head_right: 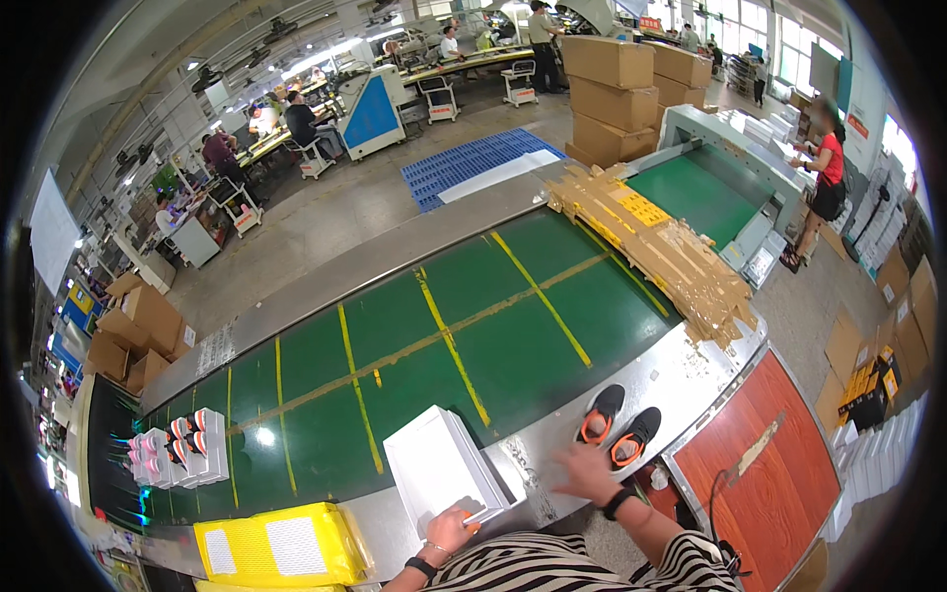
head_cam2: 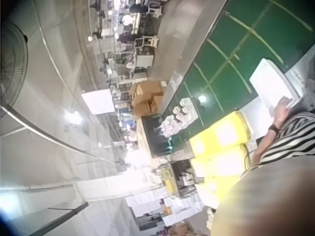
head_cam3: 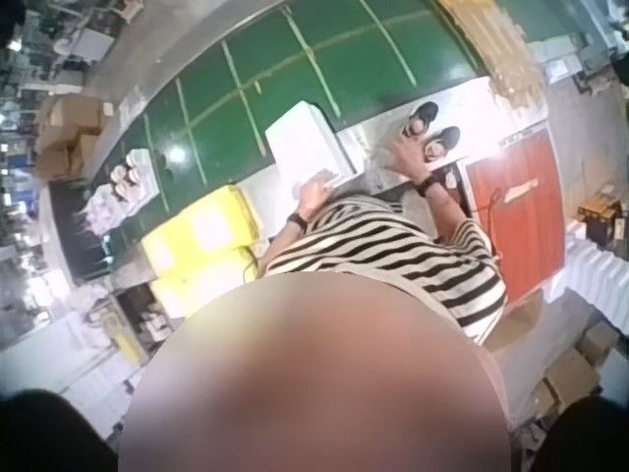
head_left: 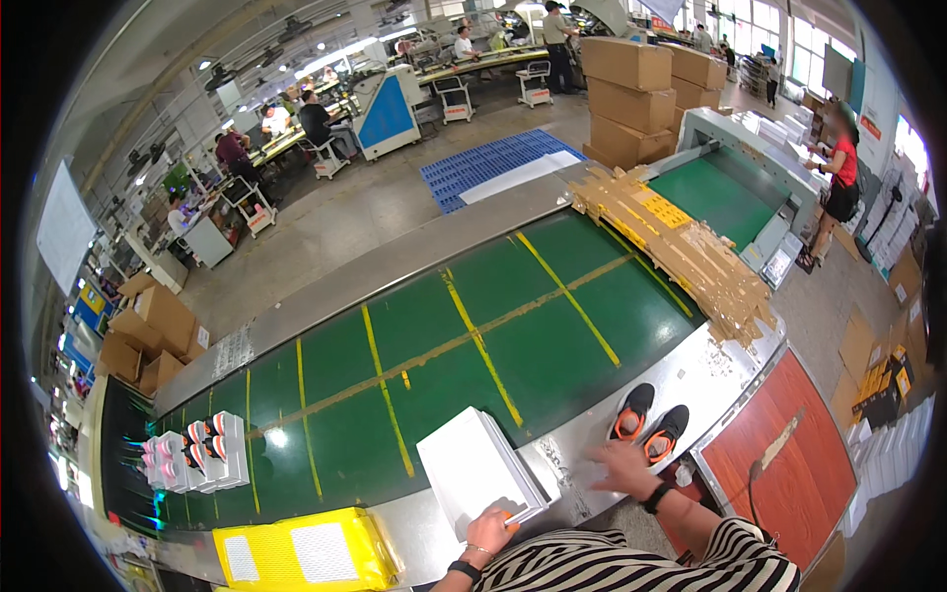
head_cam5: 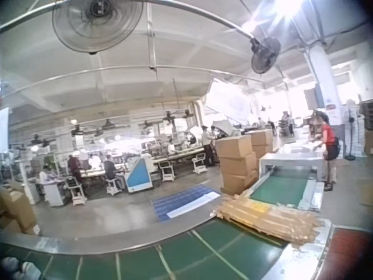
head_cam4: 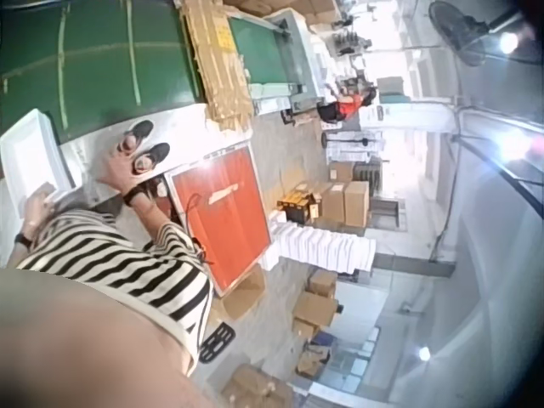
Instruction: The person packs shoes by hand, placing each shoe into a box with paper before closing the lid and setting it on a conveyor belt. They then organize yellow-wrapped items on the table and repeat the packing process for several more pairs of shoes.
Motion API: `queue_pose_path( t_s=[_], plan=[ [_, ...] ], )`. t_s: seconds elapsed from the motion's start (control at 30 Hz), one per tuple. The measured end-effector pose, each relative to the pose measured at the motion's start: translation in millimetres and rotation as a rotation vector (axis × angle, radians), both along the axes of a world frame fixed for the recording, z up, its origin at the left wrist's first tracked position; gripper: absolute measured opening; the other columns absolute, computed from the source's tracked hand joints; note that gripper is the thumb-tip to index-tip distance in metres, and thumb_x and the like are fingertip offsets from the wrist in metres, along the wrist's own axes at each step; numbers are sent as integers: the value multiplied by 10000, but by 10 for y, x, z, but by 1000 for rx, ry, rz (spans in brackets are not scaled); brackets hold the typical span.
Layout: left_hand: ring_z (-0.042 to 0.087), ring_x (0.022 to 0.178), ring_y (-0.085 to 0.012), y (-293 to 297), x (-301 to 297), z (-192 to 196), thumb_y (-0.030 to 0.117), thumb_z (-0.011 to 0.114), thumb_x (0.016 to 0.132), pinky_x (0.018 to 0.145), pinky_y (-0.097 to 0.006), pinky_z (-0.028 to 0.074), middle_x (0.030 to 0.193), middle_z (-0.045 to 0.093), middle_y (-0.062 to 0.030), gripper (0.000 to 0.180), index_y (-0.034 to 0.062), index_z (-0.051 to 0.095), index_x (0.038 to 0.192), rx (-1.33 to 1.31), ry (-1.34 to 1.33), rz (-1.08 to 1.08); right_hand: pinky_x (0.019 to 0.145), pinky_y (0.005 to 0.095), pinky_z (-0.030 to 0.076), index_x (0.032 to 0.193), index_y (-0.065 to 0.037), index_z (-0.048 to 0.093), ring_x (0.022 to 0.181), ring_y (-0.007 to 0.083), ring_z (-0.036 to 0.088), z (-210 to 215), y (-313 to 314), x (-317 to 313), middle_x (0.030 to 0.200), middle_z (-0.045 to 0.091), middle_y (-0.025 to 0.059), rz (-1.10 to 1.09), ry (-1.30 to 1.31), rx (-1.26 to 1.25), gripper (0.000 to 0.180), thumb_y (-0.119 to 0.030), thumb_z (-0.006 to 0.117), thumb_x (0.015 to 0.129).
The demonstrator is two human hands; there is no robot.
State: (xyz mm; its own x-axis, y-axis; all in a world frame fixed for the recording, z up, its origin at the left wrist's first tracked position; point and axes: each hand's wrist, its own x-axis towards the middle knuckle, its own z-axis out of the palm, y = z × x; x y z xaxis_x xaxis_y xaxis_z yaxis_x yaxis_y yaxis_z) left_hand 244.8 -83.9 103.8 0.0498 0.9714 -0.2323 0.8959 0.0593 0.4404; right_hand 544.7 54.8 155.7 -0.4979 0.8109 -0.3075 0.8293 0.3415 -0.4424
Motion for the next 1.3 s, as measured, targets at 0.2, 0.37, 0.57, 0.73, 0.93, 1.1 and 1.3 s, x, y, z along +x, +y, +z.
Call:
queue_pose_path(
  t_s=[0.2, 0.37, 0.57, 0.73, 0.93, 1.1, 1.3],
  plan=[
    [633, 757, -308, 45, -8, 322, 337, 704, 791, 645, -422, 501, 822, 632, -108, 248, 99, 677, 852, -1, -214, -33, 1151, 365, 150, 1473, 54, 73, 1418, 304, 166, -936, -293, -998, 1517, 159, 244, 218, 700, -463, 1209, -400, 838, 655],
    [611, 723, -341, -2, -182, 370, 331, 677, 806, 614, -426, 474, 802, 615, -123, 277, 56, 644, 802, 75, -370, 133, 1136, 318, 159, 1491, 16, 90, 1402, 200, 186, -708, -109, -1206, 1518, 204, 139, 198, 894, -640, 1202, -183, 868, 597],
    [593, 724, -326, -140, -239, 493, 273, 635, 832, 614, -420, 456, 811, 577, -102, 250, 33, 626, 765, 206, -411, 190, 1126, 324, 177, 1503, -50, 126, 1390, 195, 212, -563, 23, -1364, 1518, 224, 111, 272, 838, -781, 1186, -89, 856, 570],
    [598, 755, -306, -373, -369, 520, 260, 648, 834, 638, -384, 473, 860, 593, -89, 242, 19, 633, 820, 223, -372, 249, 1118, 332, 218, 1519, -96, 87, 1388, 202, 240, -571, 10, -1380, 1545, 201, 108, 315, 772, -699, 1216, -30, 844, 569],
    [570, 753, -285, -594, -865, 1097, 138, 693, 785, 666, -336, 473, 809, 577, -89, 162, 18, 643, 882, 471, -794, 244, 983, 312, 420, 1528, -169, -4, 1325, 213, 351, -854, 52, -822, 1508, 278, 85, 9, 674, -734, 1129, 133, 624, 640],
    [580, 842, -276, -888, -963, 538, 74, 660, 712, 713, -376, 477, 831, 585, -78, 83, 56, 649, 792, 290, -251, 270, 910, 309, 465, 1529, -173, 4, 1251, 240, 428, -1134, -272, -655, 1460, 321, 115, -265, 664, -812, 1068, 149, 554, 672],
    [600, 973, -260, -1164, -931, -89, 164, 710, 703, 886, -411, 465, 1073, 608, -65, 208, 92, 672, 894, -46, 73, 287, 945, 343, 456, 1523, -158, 91, 1248, 291, 435, -1478, -287, -485, 1452, 322, 154, -492, 484, -728, 1047, 140, 626, 674]
  ],
)
